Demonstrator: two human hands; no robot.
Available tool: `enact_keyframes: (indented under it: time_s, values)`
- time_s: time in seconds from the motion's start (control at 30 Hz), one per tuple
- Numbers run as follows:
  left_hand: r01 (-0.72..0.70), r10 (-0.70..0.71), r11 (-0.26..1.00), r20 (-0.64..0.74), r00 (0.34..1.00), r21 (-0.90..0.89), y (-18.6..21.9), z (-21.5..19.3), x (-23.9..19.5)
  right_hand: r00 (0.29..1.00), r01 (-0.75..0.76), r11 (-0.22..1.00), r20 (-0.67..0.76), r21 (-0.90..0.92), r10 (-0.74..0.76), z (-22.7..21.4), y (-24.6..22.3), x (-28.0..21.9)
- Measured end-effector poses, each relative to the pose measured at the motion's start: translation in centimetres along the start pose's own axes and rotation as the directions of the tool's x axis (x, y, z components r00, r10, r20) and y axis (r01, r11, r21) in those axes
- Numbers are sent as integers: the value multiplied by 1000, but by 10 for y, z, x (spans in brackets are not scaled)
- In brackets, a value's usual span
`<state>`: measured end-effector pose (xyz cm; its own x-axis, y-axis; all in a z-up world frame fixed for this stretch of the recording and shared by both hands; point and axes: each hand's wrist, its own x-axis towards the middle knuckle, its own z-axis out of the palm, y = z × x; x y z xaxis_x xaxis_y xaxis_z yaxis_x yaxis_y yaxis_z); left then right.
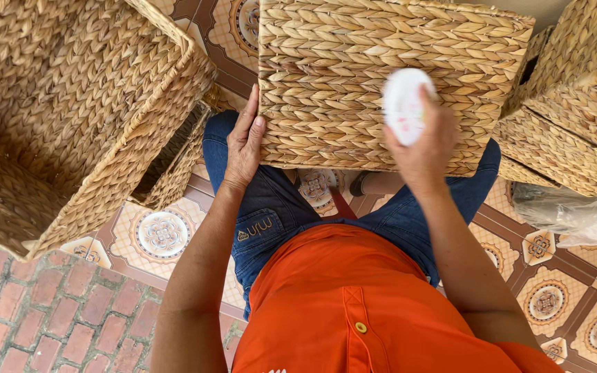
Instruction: The person sits on the floor and scrubs a woven basket with a white brush, cleaning the exterior and interior surfaces. The person rotates the basket to access different sides and continues scrubbing until the end of the clip.
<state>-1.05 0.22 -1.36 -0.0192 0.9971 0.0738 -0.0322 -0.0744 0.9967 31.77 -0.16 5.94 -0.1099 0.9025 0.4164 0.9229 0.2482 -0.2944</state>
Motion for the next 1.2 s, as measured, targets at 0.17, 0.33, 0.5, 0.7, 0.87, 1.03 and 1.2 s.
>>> enact_keyframes:
  time_s: [0.17,0.33,0.5,0.7,0.87,1.03,1.2]
  values:
    - [83,-83,988,-1,997,-130,-7,-1,5,999,2,999,-48,49,1,2,-7,-8]
    - [68,-68,987,4,998,-144,-14,-3,6,966,250,953,21,169,-257,67,-91,4]
    - [44,-44,988,2,999,-151,-13,-4,6,955,213,930,137,298,-263,84,-129,21]
    - [59,-59,991,3,998,-120,-10,-2,2,980,169,982,94,86,-177,16,-49,-15]
    - [53,-53,991,1,999,-121,-9,-1,3,996,48,998,73,30,-50,-22,1,-47]
    - [46,-47,992,-3,999,-120,-4,-1,5,984,165,981,44,99,-170,9,-43,-43]
    - [72,-73,985,0,997,-159,1,0,3,934,243,926,188,289,-303,69,-116,-23]
